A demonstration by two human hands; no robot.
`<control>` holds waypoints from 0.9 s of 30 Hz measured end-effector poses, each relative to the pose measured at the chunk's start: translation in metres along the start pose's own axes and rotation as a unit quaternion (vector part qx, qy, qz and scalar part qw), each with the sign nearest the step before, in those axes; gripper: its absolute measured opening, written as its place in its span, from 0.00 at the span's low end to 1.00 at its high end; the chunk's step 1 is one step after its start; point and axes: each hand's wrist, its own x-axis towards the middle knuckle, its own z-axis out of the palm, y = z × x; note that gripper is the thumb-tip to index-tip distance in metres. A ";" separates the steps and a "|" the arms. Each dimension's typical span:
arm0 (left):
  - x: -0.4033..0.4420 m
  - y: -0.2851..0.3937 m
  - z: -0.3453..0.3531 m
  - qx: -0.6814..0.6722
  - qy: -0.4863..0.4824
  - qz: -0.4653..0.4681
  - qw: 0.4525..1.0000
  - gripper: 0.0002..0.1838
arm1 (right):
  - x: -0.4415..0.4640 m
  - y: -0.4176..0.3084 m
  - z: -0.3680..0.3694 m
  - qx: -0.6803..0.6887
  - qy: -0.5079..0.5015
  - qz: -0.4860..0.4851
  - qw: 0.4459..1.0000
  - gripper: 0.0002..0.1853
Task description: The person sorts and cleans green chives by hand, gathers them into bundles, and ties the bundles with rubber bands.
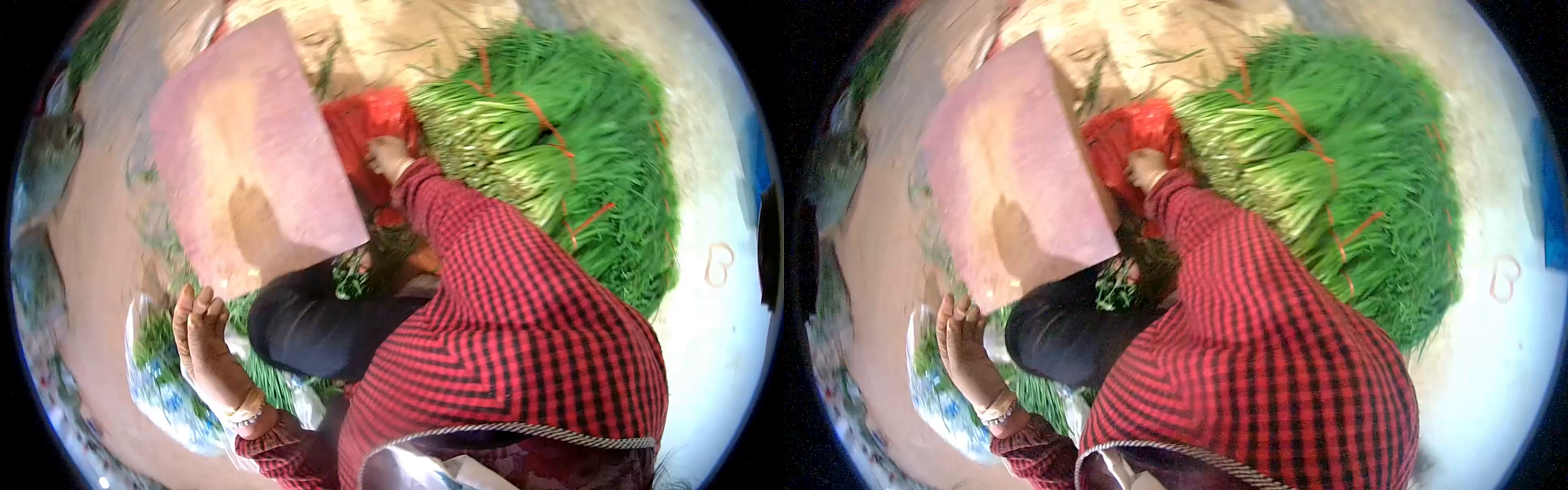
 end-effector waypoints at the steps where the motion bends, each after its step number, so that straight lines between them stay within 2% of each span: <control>1: -0.007 0.019 0.058 0.040 0.015 -0.004 0.999 0.17 | -0.022 0.000 -0.015 -0.030 -0.001 -0.026 0.999 0.10; 2: 0.002 0.017 0.082 0.081 -0.087 0.026 0.993 0.16 | -0.029 0.004 -0.011 -0.093 -0.027 -0.157 0.983 0.10; 3: 0.007 0.014 0.107 0.122 -0.184 0.055 0.974 0.14 | -0.045 0.006 -0.018 -0.152 -0.061 -0.233 0.959 0.10; 4: 0.012 0.002 0.130 0.186 -0.267 0.149 0.934 0.14 | -0.062 0.006 -0.024 -0.202 -0.089 -0.311 0.925 0.10; 5: 0.015 -0.015 0.151 0.244 -0.340 0.240 0.876 0.14 | -0.092 -0.003 -0.030 -0.245 -0.130 -0.336 0.900 0.11; 7: 0.023 -0.065 0.182 0.389 -0.370 0.396 0.745 0.16 | -0.136 -0.004 -0.046 -0.217 -0.181 -0.297 0.912 0.10; 8: 0.000 -0.092 0.204 0.448 -0.372 0.414 0.700 0.18 | -0.166 -0.014 -0.088 -0.277 -0.185 -0.244 0.911 0.12; 9: -0.002 -0.104 0.203 0.512 -0.359 0.445 0.641 0.19 | -0.177 -0.022 -0.093 -0.329 -0.192 -0.245 0.892 0.13; 10: -0.004 -0.115 0.197 0.520 -0.365 0.459 0.621 0.16 | -0.186 -0.022 -0.101 -0.296 -0.177 -0.258 0.902 0.13; 12: -0.011 -0.111 0.196 0.512 -0.383 0.437 0.633 0.14 | -0.199 -0.023 -0.110 -0.262 -0.167 -0.274 0.910 0.13; 13: -0.012 -0.108 0.194 0.505 -0.399 0.414 0.643 0.13 | -0.202 -0.028 -0.111 -0.275 -0.185 -0.297 0.895 0.13; 14: -0.014 -0.115 0.193 0.476 -0.360 0.429 0.678 0.10 | -0.205 -0.032 -0.112 -0.289 -0.202 -0.320 0.879 0.13; 15: -0.025 -0.117 0.207 0.470 -0.361 0.427 0.683 0.10 | -0.210 -0.036 -0.128 -0.296 -0.201 -0.316 0.879 0.13; 17: -0.025 -0.120 0.208 0.435 -0.365 0.383 0.729 0.09 | -0.211 -0.037 -0.125 -0.291 -0.184 -0.351 0.871 0.12; 18: -0.026 -0.116 0.211 0.424 -0.357 0.388 0.737 0.08 | -0.211 -0.040 -0.126 -0.294 -0.187 -0.351 0.869 0.12; 19: -0.028 -0.108 0.213 0.426 -0.350 0.385 0.740 0.08 | -0.208 -0.042 -0.127 -0.338 -0.171 -0.381 0.843 0.12; 21: -0.032 -0.094 0.214 0.415 -0.419 0.128 0.798 0.08 | -0.198 -0.044 -0.124 -0.382 -0.170 -0.420 0.805 0.11; 23: -0.041 -0.095 0.211 0.255 -0.403 -0.011 0.879 0.11 | -0.178 -0.027 -0.123 -0.456 -0.134 -0.339 0.812 0.20; 24: -0.037 -0.093 0.210 0.254 -0.405 0.070 0.875 0.12 | -0.163 -0.017 -0.125 -0.483 -0.128 -0.342 0.796 0.20; 25: -0.039 -0.082 0.209 0.197 -0.367 0.022 0.909 0.11 | -0.098 0.037 -0.138 -0.586 -0.152 -0.326 0.726 0.20; 26: -0.034 -0.078 0.206 0.237 -0.350 0.082 0.902 0.11 | -0.114 0.027 -0.128 -0.480 -0.119 -0.253 0.832 0.18; 27: -0.035 -0.072 0.202 0.193 -0.315 0.067 0.927 0.11 | -0.098 0.035 -0.129 -0.502 -0.115 -0.274 0.812 0.18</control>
